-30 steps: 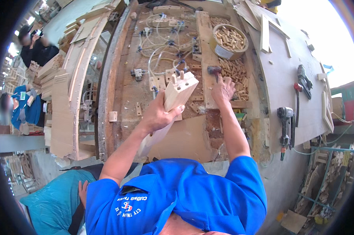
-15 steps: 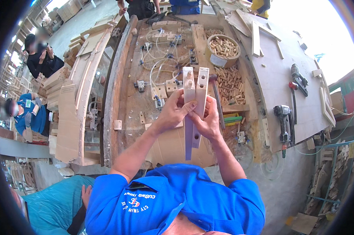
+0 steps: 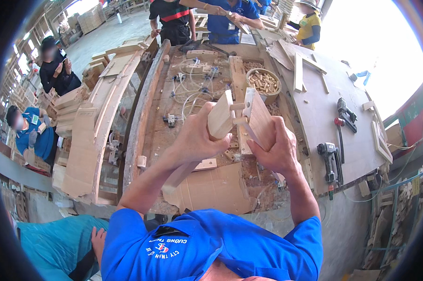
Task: The person assembles wooden frames by aligning two pieces, tapping them together with a hammer, and securing them with a nail gun. The person repeats this process for multiple frames on a workbench.
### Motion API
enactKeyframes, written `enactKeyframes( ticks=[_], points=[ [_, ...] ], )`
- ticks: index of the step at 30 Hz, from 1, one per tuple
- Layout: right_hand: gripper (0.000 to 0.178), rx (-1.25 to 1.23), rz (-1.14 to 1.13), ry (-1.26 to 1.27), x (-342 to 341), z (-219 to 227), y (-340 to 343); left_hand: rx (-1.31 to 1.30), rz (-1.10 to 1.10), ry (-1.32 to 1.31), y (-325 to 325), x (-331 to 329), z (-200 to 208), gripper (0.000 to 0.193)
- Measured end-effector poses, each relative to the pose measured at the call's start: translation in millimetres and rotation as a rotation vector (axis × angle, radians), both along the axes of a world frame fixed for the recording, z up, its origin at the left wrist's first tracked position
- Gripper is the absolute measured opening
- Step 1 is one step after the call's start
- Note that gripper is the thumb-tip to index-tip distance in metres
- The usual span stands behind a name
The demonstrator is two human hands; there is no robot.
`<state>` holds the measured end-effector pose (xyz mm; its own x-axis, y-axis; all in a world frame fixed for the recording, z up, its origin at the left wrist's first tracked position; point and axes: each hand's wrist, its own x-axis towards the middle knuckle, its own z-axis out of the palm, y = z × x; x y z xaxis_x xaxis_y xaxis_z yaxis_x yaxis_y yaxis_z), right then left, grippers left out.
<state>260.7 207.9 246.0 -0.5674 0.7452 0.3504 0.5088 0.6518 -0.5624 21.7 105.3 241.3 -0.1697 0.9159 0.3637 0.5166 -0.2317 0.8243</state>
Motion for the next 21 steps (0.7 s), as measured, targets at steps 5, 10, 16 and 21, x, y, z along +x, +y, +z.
enactKeyframes(
  ticks=[5,10,16,21],
  points=[
    [0.059,0.056,0.054,0.019,0,6,-13,-0.018,0.032,0.169,-14,-8,6,0.068],
    [0.054,0.238,0.056,-0.039,3,14,-20,-0.056,0.049,0.296,-30,-10,20,0.068],
    [0.054,0.271,0.126,-0.237,3,34,-35,-0.202,0.026,0.345,-51,-11,41,0.068],
    [0.054,0.255,0.194,-0.262,-3,32,-42,-0.222,0.019,0.319,-59,-8,39,0.068]
  ],
)
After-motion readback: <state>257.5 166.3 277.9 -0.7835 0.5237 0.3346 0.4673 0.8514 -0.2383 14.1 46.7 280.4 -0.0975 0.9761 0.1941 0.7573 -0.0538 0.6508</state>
